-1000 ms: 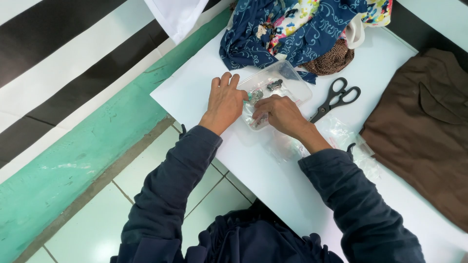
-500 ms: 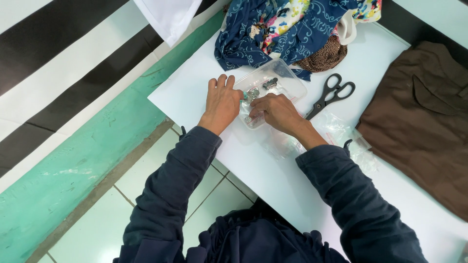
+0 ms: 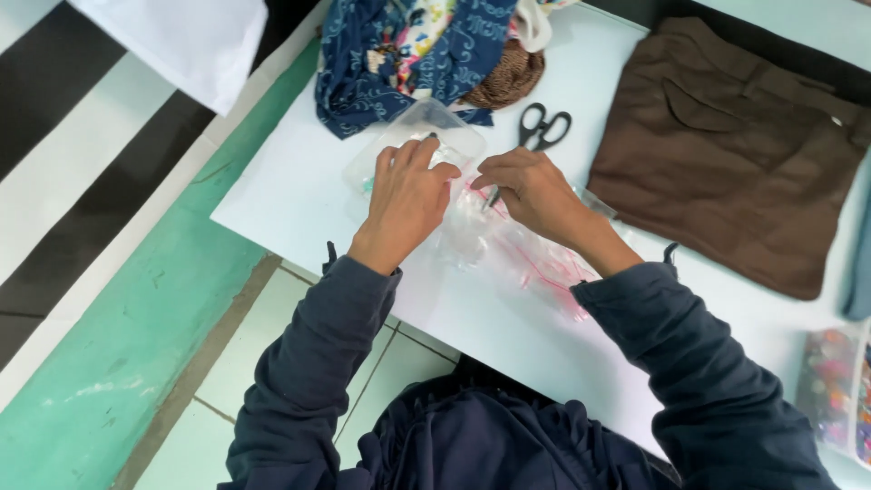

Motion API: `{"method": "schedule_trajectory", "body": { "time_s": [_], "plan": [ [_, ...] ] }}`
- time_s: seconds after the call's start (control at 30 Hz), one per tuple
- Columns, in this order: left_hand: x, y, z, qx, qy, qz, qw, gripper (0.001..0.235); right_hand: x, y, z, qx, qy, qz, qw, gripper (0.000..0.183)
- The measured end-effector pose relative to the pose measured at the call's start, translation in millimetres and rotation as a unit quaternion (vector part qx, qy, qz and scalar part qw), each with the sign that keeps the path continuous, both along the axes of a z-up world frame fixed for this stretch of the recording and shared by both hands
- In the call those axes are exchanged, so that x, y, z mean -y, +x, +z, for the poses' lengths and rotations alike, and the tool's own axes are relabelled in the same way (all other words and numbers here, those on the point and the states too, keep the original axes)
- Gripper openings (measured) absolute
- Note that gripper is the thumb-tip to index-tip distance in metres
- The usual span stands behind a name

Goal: Sorting small decorative beads and placing them into small plastic zip-lock bags

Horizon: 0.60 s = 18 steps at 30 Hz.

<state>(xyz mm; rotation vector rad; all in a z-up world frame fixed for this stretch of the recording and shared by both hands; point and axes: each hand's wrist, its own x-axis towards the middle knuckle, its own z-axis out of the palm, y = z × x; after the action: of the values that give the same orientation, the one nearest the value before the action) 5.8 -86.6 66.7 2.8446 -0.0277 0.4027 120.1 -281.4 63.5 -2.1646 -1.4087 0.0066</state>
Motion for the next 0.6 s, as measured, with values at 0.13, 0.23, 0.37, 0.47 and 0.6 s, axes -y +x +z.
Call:
{"method": "schedule_trajectory", "body": {
  "time_s": [0.13,0.23,0.37,0.47,0.6],
  "plan": [
    [68,20,-4,-0.015,-0.024,-0.096,0.995,0.021,82,-20,30,0.017,0.003,-0.064,0.998,0.032],
    [129,31,9,-0.041,-0.033,-0.199,0.979,0.021,150,-52,69,0.023,-0.009,-0.134,0.991,0.026],
    [216,32,54,-0.087,-0.068,-0.353,0.929,0.022,257,-85,86,0.037,-0.020,-0.214,0.976,0.023],
    [279,47,75,-0.133,-0.079,-0.438,0.885,0.023,342,-100,89,0.042,-0.046,-0.280,0.958,0.023],
    [372,76,74,-0.187,-0.043,-0.507,0.840,0.008,425,-127,111,-0.082,-0.141,-0.454,0.876,0.033]
  ]
}}
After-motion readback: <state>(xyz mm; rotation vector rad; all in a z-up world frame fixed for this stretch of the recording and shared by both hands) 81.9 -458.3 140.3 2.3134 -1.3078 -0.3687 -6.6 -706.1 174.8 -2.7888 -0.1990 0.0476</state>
